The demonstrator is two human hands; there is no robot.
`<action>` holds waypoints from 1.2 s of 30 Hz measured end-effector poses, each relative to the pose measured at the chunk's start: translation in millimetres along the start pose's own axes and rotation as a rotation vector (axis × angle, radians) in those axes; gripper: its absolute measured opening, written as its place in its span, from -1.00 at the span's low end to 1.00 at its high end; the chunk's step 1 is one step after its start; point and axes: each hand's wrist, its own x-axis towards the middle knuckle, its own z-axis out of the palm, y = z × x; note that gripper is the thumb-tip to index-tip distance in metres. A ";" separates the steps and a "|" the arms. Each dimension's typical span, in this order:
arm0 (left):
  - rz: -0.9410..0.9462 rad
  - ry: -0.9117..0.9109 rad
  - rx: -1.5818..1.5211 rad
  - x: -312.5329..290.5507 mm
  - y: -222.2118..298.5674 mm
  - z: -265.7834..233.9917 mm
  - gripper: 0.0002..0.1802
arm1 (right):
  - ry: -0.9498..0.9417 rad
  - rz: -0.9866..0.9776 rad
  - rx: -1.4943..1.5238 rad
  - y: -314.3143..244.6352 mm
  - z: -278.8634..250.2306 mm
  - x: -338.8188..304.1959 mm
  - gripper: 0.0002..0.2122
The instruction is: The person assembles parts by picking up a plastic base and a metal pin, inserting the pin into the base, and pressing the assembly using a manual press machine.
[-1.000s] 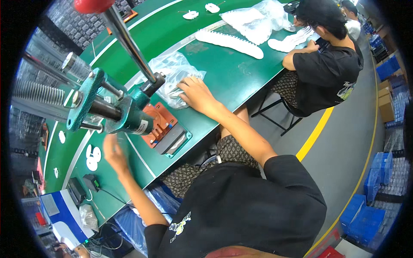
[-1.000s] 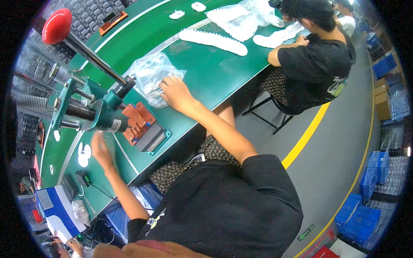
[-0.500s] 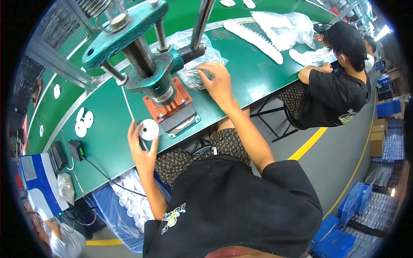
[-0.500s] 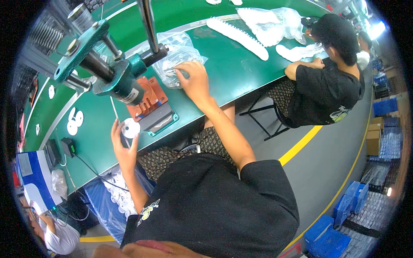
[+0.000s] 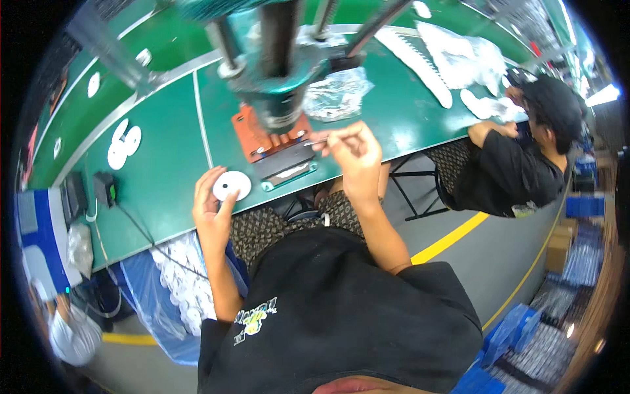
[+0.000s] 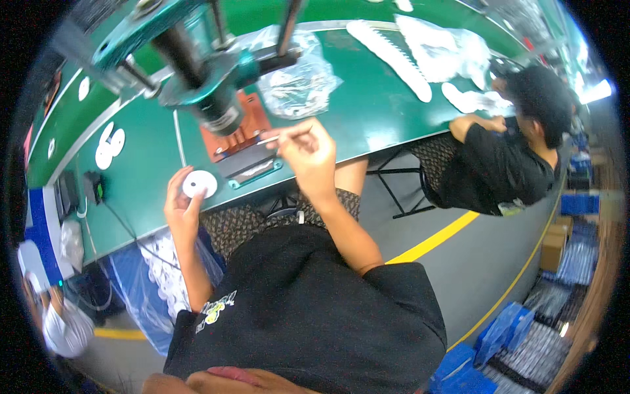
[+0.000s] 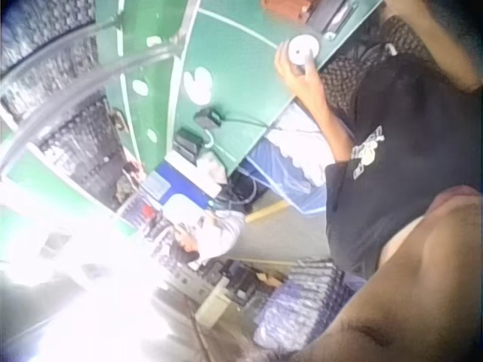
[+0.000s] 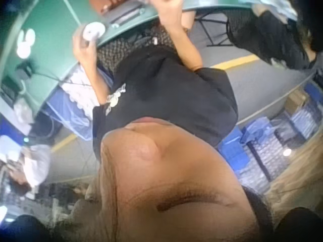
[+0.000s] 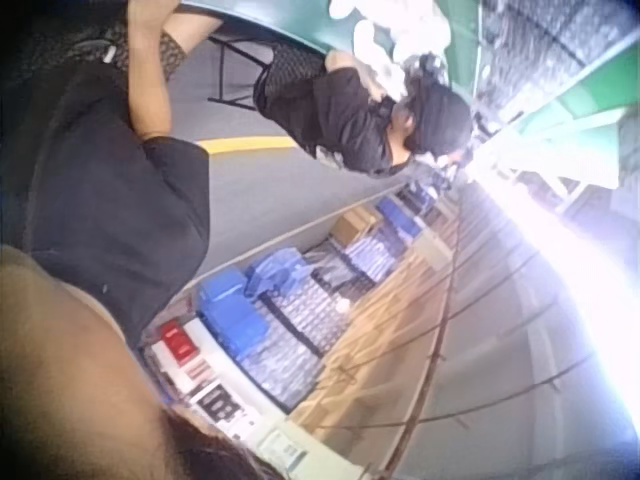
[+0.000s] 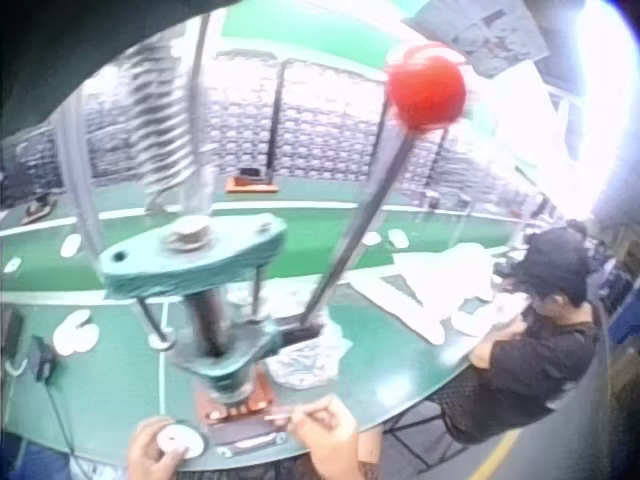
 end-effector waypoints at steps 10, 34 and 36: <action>-0.273 -0.086 -0.206 -37.1 62.1 21.8 -0.35 | -0.255 -0.565 -0.332 31.3 47.4 -53.2 -0.81; -0.179 -0.240 0.243 -38.8 61.4 21.9 -0.30 | -0.339 -0.223 -0.346 24.0 47.3 -63.5 -0.81; -0.142 -0.260 0.173 -38.2 58.6 20.9 -0.25 | -0.375 -0.114 -0.254 27.4 44.0 -63.7 -0.83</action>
